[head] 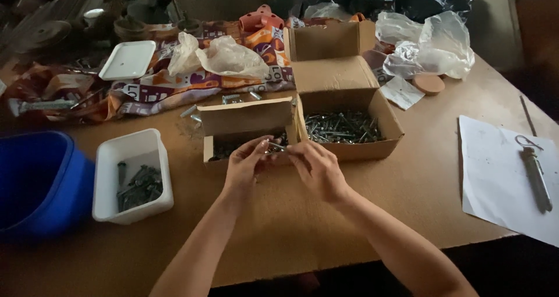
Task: Sorting various types of screws and bolts into different containers on a workshop table.
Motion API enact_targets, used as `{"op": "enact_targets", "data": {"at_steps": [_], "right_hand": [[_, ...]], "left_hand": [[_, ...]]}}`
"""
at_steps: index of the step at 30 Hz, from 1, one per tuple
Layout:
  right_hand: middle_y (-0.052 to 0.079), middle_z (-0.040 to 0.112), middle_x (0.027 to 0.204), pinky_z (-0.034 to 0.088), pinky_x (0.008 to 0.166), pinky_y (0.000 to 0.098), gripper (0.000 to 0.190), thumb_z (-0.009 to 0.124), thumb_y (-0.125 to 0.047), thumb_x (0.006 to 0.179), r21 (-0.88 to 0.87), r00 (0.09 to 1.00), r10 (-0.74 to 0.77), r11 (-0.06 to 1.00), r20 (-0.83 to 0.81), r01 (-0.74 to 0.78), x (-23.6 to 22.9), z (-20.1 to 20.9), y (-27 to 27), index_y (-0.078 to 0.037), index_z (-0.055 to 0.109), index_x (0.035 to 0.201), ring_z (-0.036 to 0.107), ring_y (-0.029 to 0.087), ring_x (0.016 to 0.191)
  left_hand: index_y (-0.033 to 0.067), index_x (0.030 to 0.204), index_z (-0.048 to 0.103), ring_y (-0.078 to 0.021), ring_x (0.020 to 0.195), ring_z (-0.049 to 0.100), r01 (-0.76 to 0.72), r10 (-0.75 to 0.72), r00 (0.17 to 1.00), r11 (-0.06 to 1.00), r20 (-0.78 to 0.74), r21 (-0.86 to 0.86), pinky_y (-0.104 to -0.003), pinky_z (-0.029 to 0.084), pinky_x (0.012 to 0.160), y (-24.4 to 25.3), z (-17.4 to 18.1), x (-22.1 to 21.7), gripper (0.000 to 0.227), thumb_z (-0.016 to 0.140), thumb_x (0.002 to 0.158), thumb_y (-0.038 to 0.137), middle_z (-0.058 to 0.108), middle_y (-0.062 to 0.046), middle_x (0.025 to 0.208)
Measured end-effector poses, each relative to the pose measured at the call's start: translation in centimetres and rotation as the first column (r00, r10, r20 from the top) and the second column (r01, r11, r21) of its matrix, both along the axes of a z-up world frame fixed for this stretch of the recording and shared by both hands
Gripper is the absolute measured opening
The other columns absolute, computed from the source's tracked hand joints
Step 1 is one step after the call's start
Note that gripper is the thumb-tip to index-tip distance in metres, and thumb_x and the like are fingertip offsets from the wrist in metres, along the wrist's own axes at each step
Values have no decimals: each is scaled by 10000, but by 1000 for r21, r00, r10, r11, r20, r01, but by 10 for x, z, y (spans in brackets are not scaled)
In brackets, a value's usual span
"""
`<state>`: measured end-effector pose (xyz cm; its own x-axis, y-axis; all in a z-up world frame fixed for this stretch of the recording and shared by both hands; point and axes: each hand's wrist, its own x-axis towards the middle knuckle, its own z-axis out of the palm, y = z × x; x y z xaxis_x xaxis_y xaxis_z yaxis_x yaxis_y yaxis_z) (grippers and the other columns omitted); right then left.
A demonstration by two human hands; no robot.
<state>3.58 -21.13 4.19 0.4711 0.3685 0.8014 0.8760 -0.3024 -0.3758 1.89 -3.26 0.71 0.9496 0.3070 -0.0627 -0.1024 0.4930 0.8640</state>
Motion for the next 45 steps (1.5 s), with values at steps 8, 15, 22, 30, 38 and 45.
{"op": "enact_targets", "data": {"at_steps": [8,15,22,30,38,45], "right_hand": [[144,693,763,580,533,380,44,650,-63,993,61,975,63,997,-212,-51,-3,-14,2,-30,678,984,730,336,672],[171,621,737,529,542,374,58,668,-51,992,-64,986,27,997,-166,-38,-3,-5,7,-16,624,982,661,349,642],[267,750,1116,571,888,457,419,450,-262,1112,37,698,81,996,-711,-78,23,-55,-6,55,704,1216,697,227,1097],[198,556,689,491,529,388,168,588,-101,1032,-3,866,101,993,-490,-118,31,-41,-12,33,587,931,557,319,565],[155,556,687,509,576,407,260,506,-201,1088,-59,911,14,997,-413,-42,26,-32,-15,-47,559,885,546,307,611],[208,615,944,544,692,535,155,538,-225,1063,-199,916,-53,980,-398,-30,17,-13,-12,-126,548,1182,663,466,815]], "left_hand": [[-21,1032,800,-225,789,738,-26,23,999,997,39,79,-380,628,726,1,-8,6,260,873,827,121,775,-195,931],[-8,1063,799,-209,787,737,-58,59,998,996,-2,70,-334,633,698,-2,19,-7,260,844,848,132,772,-167,916],[22,1057,802,-183,779,733,17,-14,999,995,-34,93,-322,631,678,-10,23,-11,310,893,795,162,780,-138,914],[72,1067,820,-158,907,718,25,-37,999,923,25,384,-369,601,858,-18,47,-27,217,818,889,197,800,-112,937],[56,1067,817,-158,867,745,56,-75,997,887,22,458,-341,579,874,-13,35,-22,209,821,886,161,808,-125,870],[31,1071,803,-123,906,691,-34,-9,996,896,94,443,-352,573,906,-11,33,-21,193,794,907,133,800,-108,919]]}}
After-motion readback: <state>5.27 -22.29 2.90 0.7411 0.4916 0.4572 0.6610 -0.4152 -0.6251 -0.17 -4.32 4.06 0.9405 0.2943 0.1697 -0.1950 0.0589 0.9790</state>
